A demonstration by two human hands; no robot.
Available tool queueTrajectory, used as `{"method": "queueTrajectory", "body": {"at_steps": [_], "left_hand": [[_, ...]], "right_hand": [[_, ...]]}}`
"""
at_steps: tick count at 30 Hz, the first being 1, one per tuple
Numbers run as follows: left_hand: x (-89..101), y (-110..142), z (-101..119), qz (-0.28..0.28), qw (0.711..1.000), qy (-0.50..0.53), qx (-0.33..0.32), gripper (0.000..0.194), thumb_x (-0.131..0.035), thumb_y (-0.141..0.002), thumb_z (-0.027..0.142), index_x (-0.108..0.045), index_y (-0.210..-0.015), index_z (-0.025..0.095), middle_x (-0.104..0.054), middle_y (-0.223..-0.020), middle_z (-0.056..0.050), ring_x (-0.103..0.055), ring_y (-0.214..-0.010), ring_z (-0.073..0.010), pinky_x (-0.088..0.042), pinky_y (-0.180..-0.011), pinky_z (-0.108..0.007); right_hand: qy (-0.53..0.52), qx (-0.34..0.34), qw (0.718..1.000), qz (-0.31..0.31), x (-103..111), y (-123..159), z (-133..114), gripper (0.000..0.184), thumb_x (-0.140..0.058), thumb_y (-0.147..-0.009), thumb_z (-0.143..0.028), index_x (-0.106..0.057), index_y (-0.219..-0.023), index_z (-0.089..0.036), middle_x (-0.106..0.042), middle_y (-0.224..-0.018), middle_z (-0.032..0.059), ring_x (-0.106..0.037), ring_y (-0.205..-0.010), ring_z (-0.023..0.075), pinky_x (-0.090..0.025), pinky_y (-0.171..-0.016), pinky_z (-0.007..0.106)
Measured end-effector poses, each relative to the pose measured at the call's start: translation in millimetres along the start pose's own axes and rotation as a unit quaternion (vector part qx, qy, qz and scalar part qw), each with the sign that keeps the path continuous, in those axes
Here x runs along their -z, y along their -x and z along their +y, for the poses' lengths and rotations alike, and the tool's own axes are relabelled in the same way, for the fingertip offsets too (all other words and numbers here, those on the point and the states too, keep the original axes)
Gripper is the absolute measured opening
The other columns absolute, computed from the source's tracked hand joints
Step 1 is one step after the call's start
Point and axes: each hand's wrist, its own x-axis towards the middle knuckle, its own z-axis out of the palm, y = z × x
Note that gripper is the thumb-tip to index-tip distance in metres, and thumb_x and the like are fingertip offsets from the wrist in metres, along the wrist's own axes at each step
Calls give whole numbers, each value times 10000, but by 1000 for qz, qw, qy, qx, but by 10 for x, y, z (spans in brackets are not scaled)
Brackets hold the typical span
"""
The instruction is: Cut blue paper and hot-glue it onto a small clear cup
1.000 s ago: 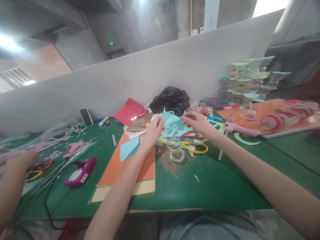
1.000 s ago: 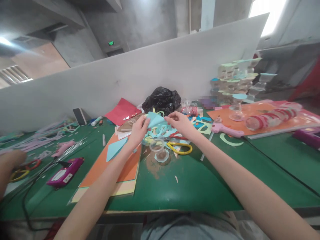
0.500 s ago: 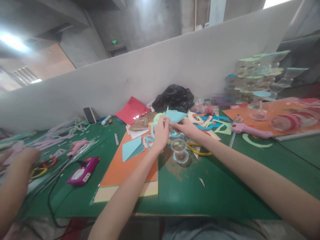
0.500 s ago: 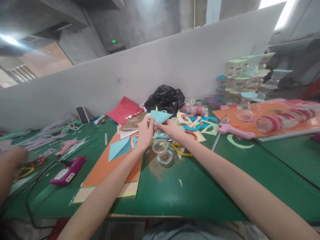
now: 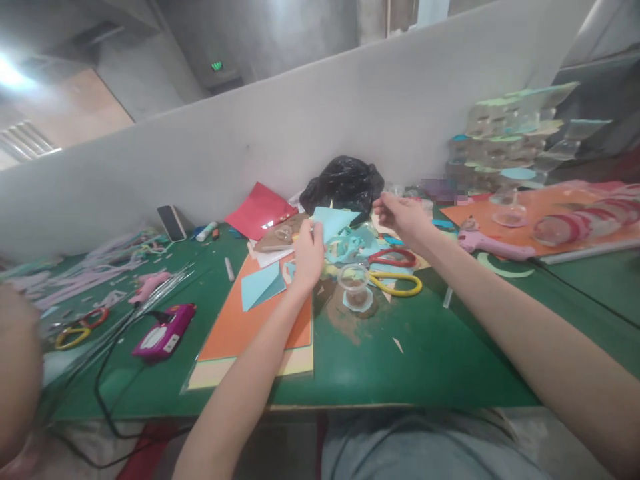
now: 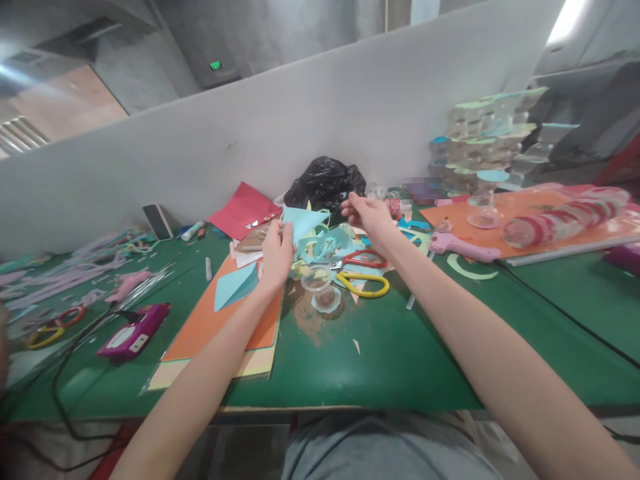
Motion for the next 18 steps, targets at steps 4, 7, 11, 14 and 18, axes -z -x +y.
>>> {"method": "queueTrajectory", "body": {"at_steps": [4, 7, 11, 14, 18], "left_hand": [[31, -29, -115, -6, 995, 70, 68, 214, -455, -1017, 402, -447, -882, 237, -456, -564, 79, -503, -477, -115, -379, -541, -229], [-29, -5, -69, -28, 986, 125, 104, 194, -439, -1019, 411, -435, -927, 241, -471, -524, 89, -475, -412, -110, -364, -481, -219], [-116, 91, 79, -73, 983, 144, 89, 231, -456, -1007, 451, -437, -921, 238, -471, -504, 92, -475, -399, -106, -352, -452, -206], [-138, 134, 129, -101, 979, 161, 75, 268, -509, -976, 499, -454, -967, 237, -494, -528, 93, -469, -413, -92, -341, -454, -195], [-114, 95, 62, -147, 971, 189, 12, 337, -622, -910, 516, -496, -1005, 218, -514, -529, 92, -464, -458, -82, -369, -509, -206]], "right_hand": [[69, -6, 997, 16, 57, 11, 12, 419, -681, -885, -574, -668, -749, -178, -654, -703, 35, -519, -570, 97, -460, -583, 239], [137, -3, 988, -76, -55, 124, 44, 437, -642, -889, -604, -687, -798, -179, -710, -808, 60, -587, -646, 121, -490, -618, 247], [188, 25, 974, -124, -227, 277, 11, 343, -679, -882, -500, -655, -768, -177, -733, -833, 65, -617, -682, 139, -496, -636, 259], [208, 18, 975, -81, -260, 328, -52, 311, -684, -892, -409, -622, -698, -174, -722, -765, 65, -598, -659, 134, -490, -651, 264], [185, 14, 981, -58, -226, 326, -92, 311, -684, -890, -423, -632, -709, -175, -738, -791, 73, -600, -676, 138, -488, -637, 257]]}}
